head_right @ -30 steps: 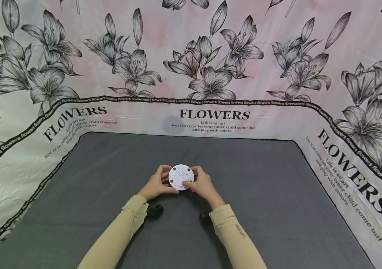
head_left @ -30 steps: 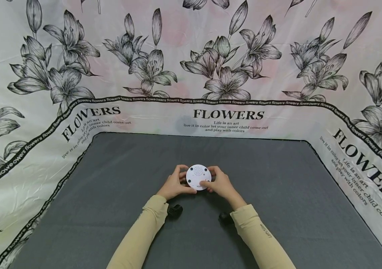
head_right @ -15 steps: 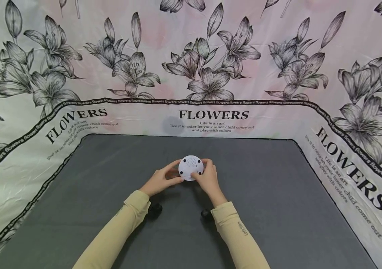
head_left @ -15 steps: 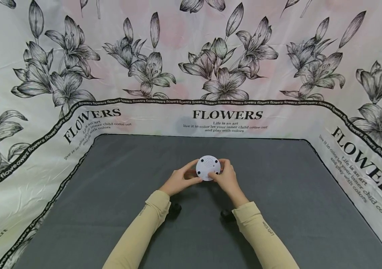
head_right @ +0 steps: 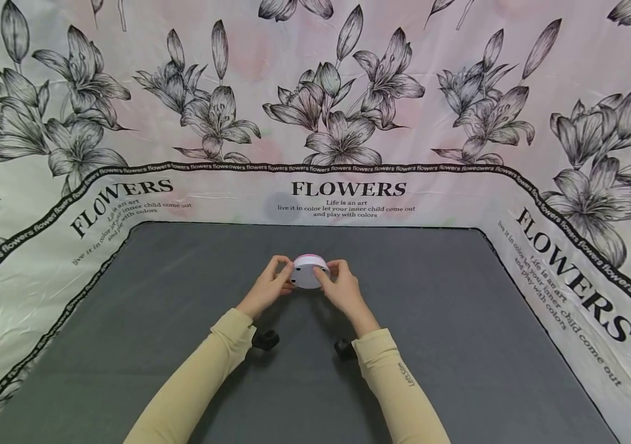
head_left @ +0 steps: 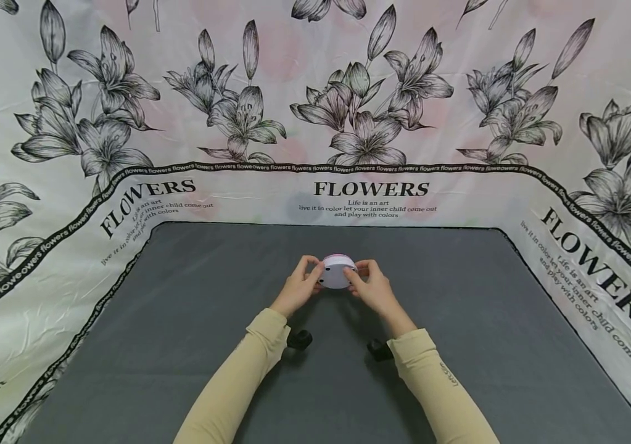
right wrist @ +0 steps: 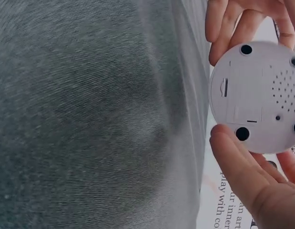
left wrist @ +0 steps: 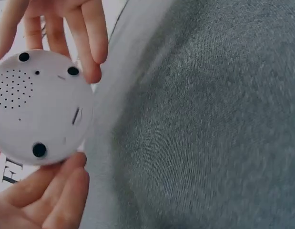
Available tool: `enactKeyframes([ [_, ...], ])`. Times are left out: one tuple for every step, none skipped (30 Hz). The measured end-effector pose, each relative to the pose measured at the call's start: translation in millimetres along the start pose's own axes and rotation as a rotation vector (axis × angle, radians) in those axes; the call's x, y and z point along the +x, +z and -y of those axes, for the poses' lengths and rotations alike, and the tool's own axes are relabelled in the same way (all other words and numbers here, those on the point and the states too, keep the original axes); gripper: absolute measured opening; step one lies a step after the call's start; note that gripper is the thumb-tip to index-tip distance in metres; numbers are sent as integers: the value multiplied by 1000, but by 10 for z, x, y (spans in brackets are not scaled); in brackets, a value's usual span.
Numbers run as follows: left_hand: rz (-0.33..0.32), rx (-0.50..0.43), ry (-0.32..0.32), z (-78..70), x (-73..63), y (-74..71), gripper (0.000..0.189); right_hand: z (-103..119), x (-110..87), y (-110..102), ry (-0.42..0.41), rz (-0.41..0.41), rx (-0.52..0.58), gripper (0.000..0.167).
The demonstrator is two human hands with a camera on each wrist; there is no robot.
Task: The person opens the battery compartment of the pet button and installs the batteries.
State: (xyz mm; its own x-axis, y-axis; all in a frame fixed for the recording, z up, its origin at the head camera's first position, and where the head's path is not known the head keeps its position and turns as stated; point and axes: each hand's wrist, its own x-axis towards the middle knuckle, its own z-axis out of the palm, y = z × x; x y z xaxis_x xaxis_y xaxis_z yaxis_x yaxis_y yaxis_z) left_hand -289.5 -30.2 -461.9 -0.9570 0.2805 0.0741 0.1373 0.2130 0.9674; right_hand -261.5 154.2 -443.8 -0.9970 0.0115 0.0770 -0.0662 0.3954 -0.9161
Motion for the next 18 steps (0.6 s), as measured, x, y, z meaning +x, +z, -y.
enactKeyframes([
  [-1, 14, 10, 8, 1, 1, 39, 0, -1, -4, -7, 4, -19, 49],
  [-2, 23, 14, 19, 3, 2, 38, -3, -4, -9, -17, 7, -40, 49],
  [-1, 28, 24, 26, 0, 2, 39, -9, -4, -14, -31, 7, -59, 48],
  [-2, 31, 29, 36, -5, -2, 39, -15, -5, -17, -43, 8, -72, 48],
  [-2, 39, 30, 47, -11, -8, 40, -19, -6, -20, -54, 10, -74, 47],
  [-1, 40, 28, 58, -17, -15, 41, -19, -9, -25, -65, 11, -71, 47],
  [-3, 42, 22, 66, -22, -25, 42, -18, -11, -32, -77, 20, -65, 47],
  [-5, 42, 16, 72, -28, -36, 43, -17, -14, -39, -87, 34, -47, 47],
  [-5, 44, 9, 78, -31, -49, 44, -16, -14, -46, -95, 48, -31, 48],
  [-3, 44, 0, 89, -31, -64, 46, -18, -14, -51, -97, 64, -14, 50],
  [3, 49, -4, 98, -30, -81, 49, -18, -14, -56, -98, 82, 0, 53],
  [12, 47, -7, 104, -28, -98, 54, -22, -11, -60, -99, 98, 4, 57],
  [26, 48, -7, 109, -25, -116, 59, -27, -8, -63, -99, 116, 4, 60],
  [46, 54, -2, 116, -21, -133, 65, -36, -5, -64, -98, 131, 3, 64],
  [68, 65, 8, 122, -17, -150, 69, -46, -1, -61, -96, 144, 1, 68],
  [88, 87, 21, 130, -12, -167, 73, -58, 2, -56, -99, 155, -12, 71],
  [110, 116, 35, 133, -10, -181, 74, -70, 7, -50, -105, 162, -34, 74],
  [130, 140, 53, 135, -9, -193, 75, -85, 12, -41, -114, 168, -59, 77],
])
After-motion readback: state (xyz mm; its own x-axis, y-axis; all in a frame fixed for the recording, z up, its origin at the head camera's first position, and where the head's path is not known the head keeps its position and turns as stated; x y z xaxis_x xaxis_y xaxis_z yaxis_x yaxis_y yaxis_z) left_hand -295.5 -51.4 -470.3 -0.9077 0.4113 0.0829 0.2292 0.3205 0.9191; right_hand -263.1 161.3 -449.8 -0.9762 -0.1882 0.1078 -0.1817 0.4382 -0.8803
